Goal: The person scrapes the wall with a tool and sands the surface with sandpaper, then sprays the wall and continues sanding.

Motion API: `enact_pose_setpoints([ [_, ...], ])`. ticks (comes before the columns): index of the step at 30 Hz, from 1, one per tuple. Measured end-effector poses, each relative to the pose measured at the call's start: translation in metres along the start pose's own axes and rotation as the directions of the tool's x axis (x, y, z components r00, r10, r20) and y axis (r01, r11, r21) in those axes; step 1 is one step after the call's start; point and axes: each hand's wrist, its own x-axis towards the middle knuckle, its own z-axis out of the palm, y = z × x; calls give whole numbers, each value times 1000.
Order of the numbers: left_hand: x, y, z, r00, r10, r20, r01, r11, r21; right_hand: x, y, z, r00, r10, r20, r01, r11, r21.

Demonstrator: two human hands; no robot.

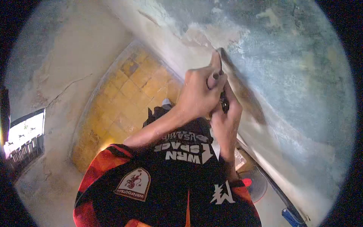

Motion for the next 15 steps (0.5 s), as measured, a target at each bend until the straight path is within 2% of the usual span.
enact_pose_setpoints([
  [2, 3, -2, -3, 999, -47, 22, 46, 998, 32, 0, 9, -6, 1000, -15, 25, 20, 980, -196],
  [3, 7, -2, -5, 995, -88, 46, 86, 995, 54, -1, 7, -5, 999, 18, 30, -13, 986, -166],
  [6, 0, -1, 2, 999, -38, -9, 38, 999, 25, 1, -1, -5, 989, 141, 35, -136, 983, -120],
  [9, 7, -1, -1, 999, -49, -17, 50, 998, 36, 11, 11, -8, 996, -47, 77, 56, 991, -119],
  [11, 0, -1, 2, 997, -76, -20, 77, 997, 19, 11, 12, -6, 997, -38, 66, 45, 994, -104],
  [12, -5, -2, 5, 998, -41, -39, 42, 999, 31, 11, 12, -6, 997, -39, 72, 46, 994, -96],
  [15, 6, -9, -1, 981, -192, -41, 195, 972, 130, 20, 12, 0, 988, -91, 126, 111, 981, -159],
])
